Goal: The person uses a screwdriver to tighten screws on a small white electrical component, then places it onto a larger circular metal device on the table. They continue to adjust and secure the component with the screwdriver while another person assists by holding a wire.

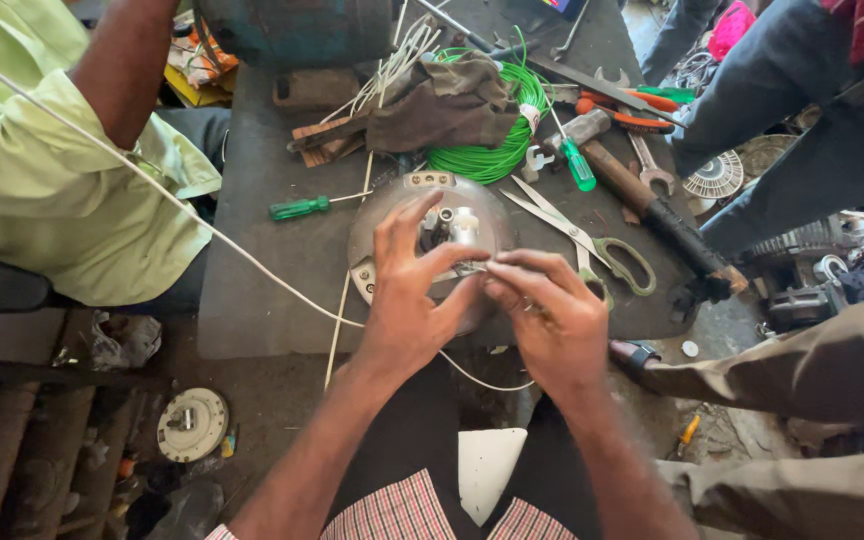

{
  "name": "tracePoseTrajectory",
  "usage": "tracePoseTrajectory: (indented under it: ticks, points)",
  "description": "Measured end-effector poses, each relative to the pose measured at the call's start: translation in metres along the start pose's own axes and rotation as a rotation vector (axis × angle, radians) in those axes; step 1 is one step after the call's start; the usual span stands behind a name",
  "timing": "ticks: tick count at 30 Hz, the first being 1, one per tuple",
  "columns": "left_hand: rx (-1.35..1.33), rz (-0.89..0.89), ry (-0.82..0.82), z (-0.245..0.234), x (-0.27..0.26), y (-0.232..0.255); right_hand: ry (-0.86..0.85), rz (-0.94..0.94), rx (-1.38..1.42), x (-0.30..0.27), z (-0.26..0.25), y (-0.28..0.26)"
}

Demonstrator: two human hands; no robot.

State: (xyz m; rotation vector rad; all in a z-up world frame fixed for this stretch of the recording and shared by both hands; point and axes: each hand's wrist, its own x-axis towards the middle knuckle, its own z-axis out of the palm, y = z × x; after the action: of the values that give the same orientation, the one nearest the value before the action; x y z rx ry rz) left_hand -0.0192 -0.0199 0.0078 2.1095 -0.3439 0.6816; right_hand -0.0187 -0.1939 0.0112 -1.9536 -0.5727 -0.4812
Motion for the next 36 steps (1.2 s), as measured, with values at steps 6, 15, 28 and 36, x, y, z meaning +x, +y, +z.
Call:
tracePoseTrajectory:
  ticks: [6, 15, 28, 36]
  points:
    - [-0.072, -0.121, 0.094, -0.021, -0.017, 0.0, -0.03, 0.188, -0.08, 0.012, -0.007, 0.001]
    - [-0.016, -0.007, 0.011, -0.031, 0.001, -0.026, -0.317, 0.393, -0.064, 0.021, -0.028, -0.002]
    - [-0.088, -0.032, 0.035, -0.005, 0.006, -0.017, -0.066, 0.638, 0.377, 0.018, 0.002, -0.004]
    - [-0.117, -0.092, -0.009, -0.003, 0.006, -0.019, 0.031, 0.603, 0.245, 0.008, 0.013, 0.006]
